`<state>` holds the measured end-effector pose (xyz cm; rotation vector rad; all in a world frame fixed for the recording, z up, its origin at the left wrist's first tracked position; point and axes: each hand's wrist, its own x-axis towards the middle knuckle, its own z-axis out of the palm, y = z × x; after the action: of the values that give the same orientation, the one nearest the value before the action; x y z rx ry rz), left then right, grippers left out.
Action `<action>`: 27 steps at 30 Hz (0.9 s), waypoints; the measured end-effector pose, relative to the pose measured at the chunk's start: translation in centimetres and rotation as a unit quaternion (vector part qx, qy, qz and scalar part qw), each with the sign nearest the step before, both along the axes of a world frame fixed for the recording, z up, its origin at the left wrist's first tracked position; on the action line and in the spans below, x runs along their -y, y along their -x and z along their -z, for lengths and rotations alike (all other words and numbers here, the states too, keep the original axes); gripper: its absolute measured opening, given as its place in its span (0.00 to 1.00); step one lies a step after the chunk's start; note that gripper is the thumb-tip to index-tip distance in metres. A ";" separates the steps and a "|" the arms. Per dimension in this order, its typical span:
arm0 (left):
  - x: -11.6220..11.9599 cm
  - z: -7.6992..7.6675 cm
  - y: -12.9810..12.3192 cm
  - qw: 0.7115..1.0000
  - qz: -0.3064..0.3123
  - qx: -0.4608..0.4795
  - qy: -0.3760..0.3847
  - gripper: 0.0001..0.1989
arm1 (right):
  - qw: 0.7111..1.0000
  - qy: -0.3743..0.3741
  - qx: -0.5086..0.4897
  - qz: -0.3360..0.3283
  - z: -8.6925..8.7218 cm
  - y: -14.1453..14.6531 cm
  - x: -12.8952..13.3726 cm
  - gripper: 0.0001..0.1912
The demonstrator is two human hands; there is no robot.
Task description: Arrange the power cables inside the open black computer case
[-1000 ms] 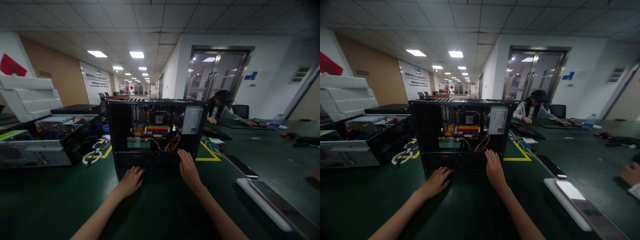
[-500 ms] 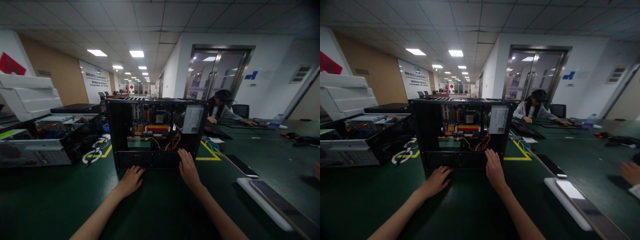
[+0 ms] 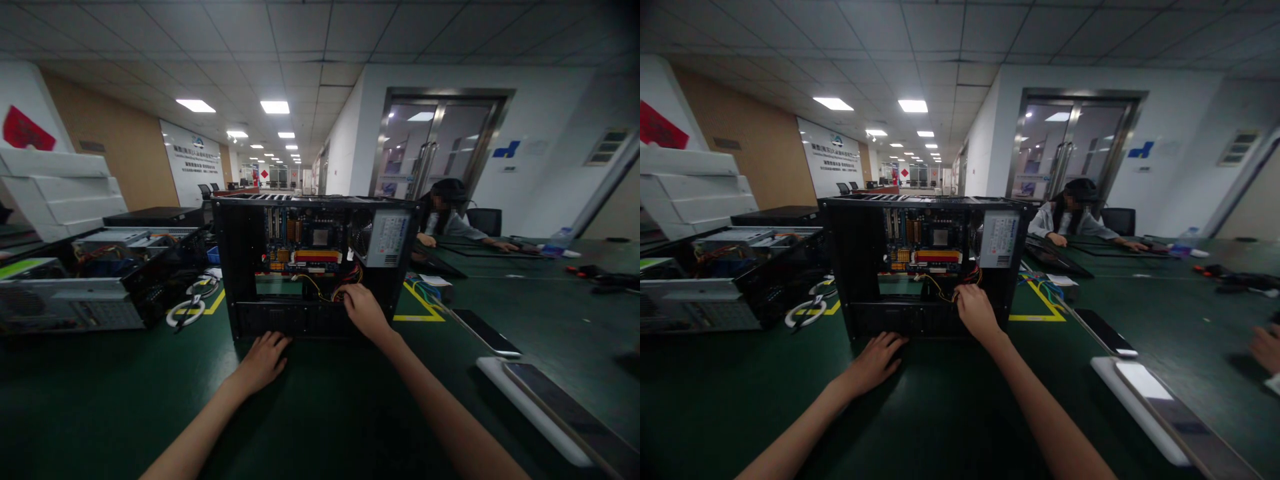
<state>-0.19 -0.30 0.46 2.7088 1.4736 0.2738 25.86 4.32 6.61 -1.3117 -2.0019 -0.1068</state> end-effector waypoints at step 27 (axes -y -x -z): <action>0.1 -0.4 -0.1 1.000 0.000 -0.014 -0.003 0.20 | 0.844 0.486 0.187 -0.126 0.5 5.9 -10.6 0.15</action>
<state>-0.07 -0.40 0.83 2.7275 1.4834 0.2432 19.97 14.91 6.16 -1.6627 -2.6824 0.9729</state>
